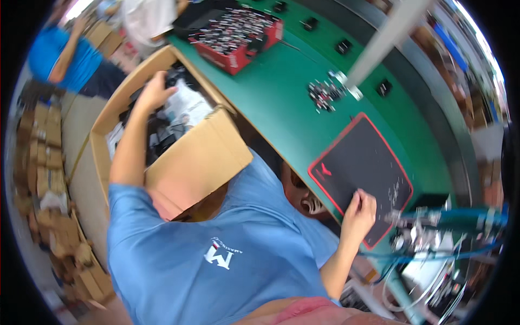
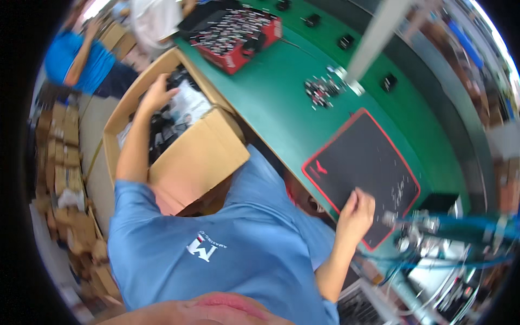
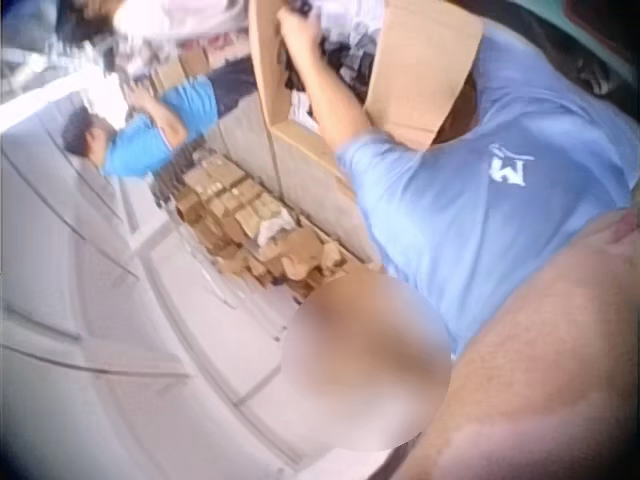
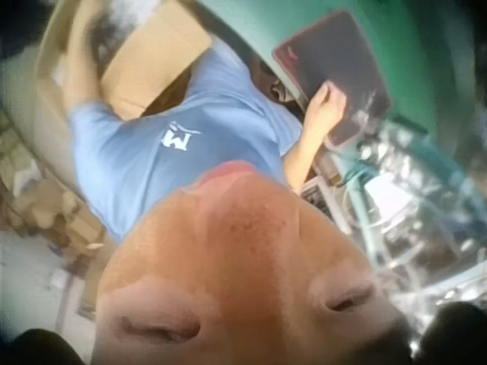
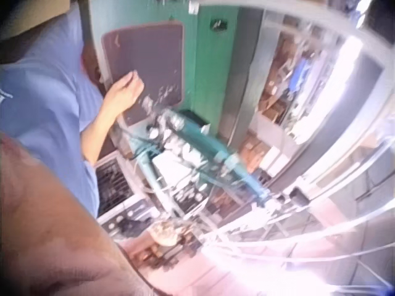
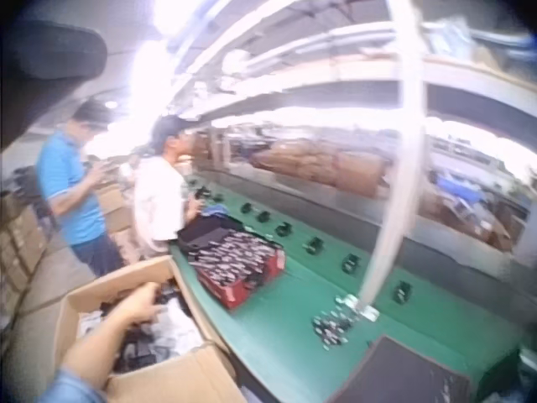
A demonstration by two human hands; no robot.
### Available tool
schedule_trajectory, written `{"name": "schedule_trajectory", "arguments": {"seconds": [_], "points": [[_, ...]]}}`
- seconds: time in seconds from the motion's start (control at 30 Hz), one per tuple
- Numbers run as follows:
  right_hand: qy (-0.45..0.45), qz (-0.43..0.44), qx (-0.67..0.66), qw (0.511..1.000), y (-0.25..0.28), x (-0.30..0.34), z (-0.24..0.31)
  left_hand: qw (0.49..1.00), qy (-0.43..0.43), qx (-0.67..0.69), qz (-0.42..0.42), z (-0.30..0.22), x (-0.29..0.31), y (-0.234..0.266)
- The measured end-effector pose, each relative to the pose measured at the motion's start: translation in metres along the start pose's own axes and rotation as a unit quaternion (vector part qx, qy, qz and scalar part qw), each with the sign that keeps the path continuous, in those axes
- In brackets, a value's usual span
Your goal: The person assembles small electronic components into a housing by securing them with screws using an electric screwdriver.
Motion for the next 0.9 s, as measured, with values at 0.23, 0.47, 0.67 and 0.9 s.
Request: {"name": "schedule_trajectory", "arguments": {"seconds": [0.23,0.47,0.67,0.9], "points": [[-0.008,-0.036,0.005,0.999,-0.007,-0.014,0.009,0.626,-0.231,0.728,0.156,-0.164,0.132,0.009],[-0.072,-0.007,-0.016,0.997,0.001,-0.003,0.012,0.290,-0.135,0.824,0.468,-0.304,0.164,-0.118],[-0.011,-0.008,0.027,1.000,-0.007,0.000,0.001,0.297,-0.047,0.798,0.522,-0.383,0.153,-0.145],[-0.149,0.035,-0.096,0.984,0.007,0.001,-0.001,0.725,-0.453,0.470,0.217,-0.431,0.126,-0.133]]}}
Point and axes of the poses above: each hand's wrist, its own x-axis away from the middle knuckle, its own y-axis out of the back of the hand, z = x × y, the point moved 4 cm from there along -x, towards the middle knuckle, and after that the axes turned 6 degrees about z, right-handed, at the moved point
